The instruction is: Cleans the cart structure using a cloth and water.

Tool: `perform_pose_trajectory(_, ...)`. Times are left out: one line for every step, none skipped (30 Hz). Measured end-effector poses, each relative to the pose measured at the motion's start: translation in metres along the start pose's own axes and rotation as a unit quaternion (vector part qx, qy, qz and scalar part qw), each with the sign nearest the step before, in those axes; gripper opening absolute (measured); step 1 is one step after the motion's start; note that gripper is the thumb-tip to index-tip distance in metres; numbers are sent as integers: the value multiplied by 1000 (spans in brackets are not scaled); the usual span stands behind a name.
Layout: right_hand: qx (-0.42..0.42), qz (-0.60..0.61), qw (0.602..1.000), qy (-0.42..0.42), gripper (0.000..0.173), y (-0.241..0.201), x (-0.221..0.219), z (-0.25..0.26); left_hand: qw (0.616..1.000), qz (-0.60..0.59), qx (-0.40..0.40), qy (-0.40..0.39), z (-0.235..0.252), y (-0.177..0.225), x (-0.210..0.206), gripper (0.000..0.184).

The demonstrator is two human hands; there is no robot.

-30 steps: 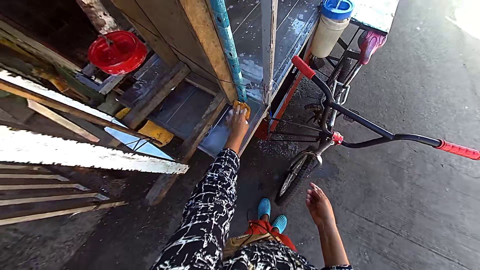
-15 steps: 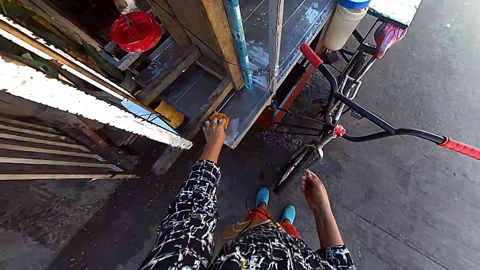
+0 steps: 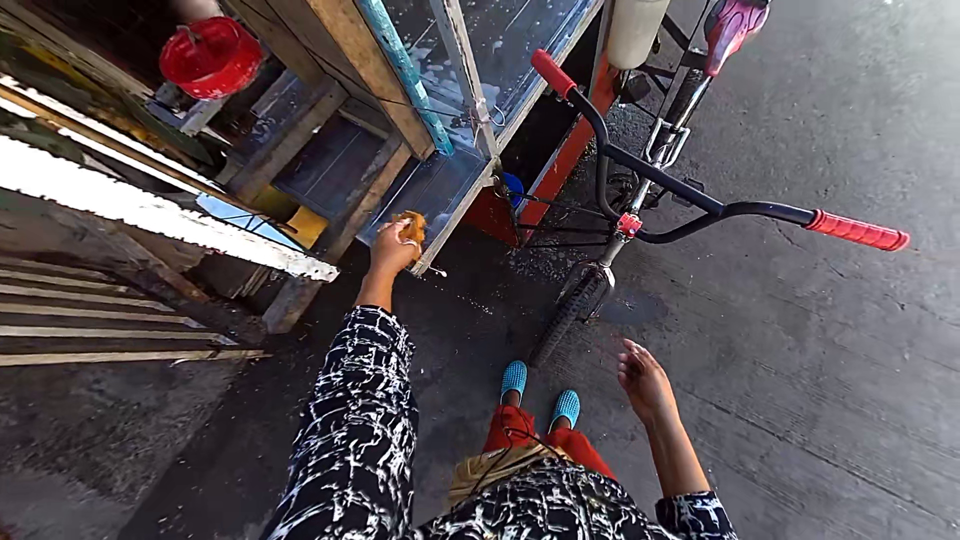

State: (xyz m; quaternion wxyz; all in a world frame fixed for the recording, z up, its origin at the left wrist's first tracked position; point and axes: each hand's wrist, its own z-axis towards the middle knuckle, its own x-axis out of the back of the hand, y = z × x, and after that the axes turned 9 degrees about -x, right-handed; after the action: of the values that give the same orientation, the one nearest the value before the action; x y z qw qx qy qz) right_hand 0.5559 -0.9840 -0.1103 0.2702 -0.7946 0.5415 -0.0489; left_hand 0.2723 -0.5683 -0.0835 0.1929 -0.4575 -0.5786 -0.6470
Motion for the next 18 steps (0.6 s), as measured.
perform_pose_trajectory(0,5,1000,9,29,-1,7,0,1000,12,-24,6,-3,13,0,52)
perform_pose_trajectory(0,8,1000,17,29,-1,14,1,998,28,-56,10,-6,26,-1,52)
perform_pose_trajectory(-1,11,1000,25,29,0,18,3,994,48,-98,9,-10,35,-5,51)
perform_pose_trajectory(-3,14,999,32,29,1,21,4,987,74,-143,-1,-11,39,-11,50)
perform_pose_trajectory(-5,16,999,37,29,2,22,4,977,101,-187,-22,-11,39,-20,49)
perform_pose_trajectory(-6,22,999,42,29,3,21,4,964,129,-226,-49,-8,36,-30,48)
perform_pose_trajectory(-6,30,998,49,29,4,19,3,950,159,-258,-76,-2,31,-40,48)
perform_pose_trajectory(-4,40,998,55,29,7,16,2,937,184,-282,-94,7,28,-49,46)
perform_pose_trajectory(0,52,997,60,29,9,13,2,926,201,-303,-101,19,28,-57,42)
perform_pose_trajectory(2,64,996,64,30,13,11,2,916,216,-320,-107,32,31,-64,38)
perform_pose_trajectory(0,71,995,69,30,19,9,1,909,229,-331,-113,44,38,-70,33)
perform_pose_trajectory(-4,76,994,74,30,26,5,1,903,239,-336,-119,56,47,-75,30)
perform_pose_trajectory(-10,82,993,80,29,32,1,0,900,242,-342,-122,70,59,-80,28)
perform_pose_trajectory(-15,86,993,86,29,38,-5,0,897,245,-347,-125,85,70,-86,27)
perform_pose_trajectory(-18,90,992,91,28,43,-11,0,895,252,-345,-131,101,83,-92,27)
perform_pose_trajectory(-21,93,991,95,28,47,-17,-1,891,263,-346,-134,115,95,-97,26)
perform_pose_trajectory(-23,94,991,98,28,51,-23,-2,883,277,-354,-133,127,104,-104,26)
perform_pose_trajectory(-24,93,990,99,28,54,-29,-2,875,292,-363,-131,138,111,-111,26)
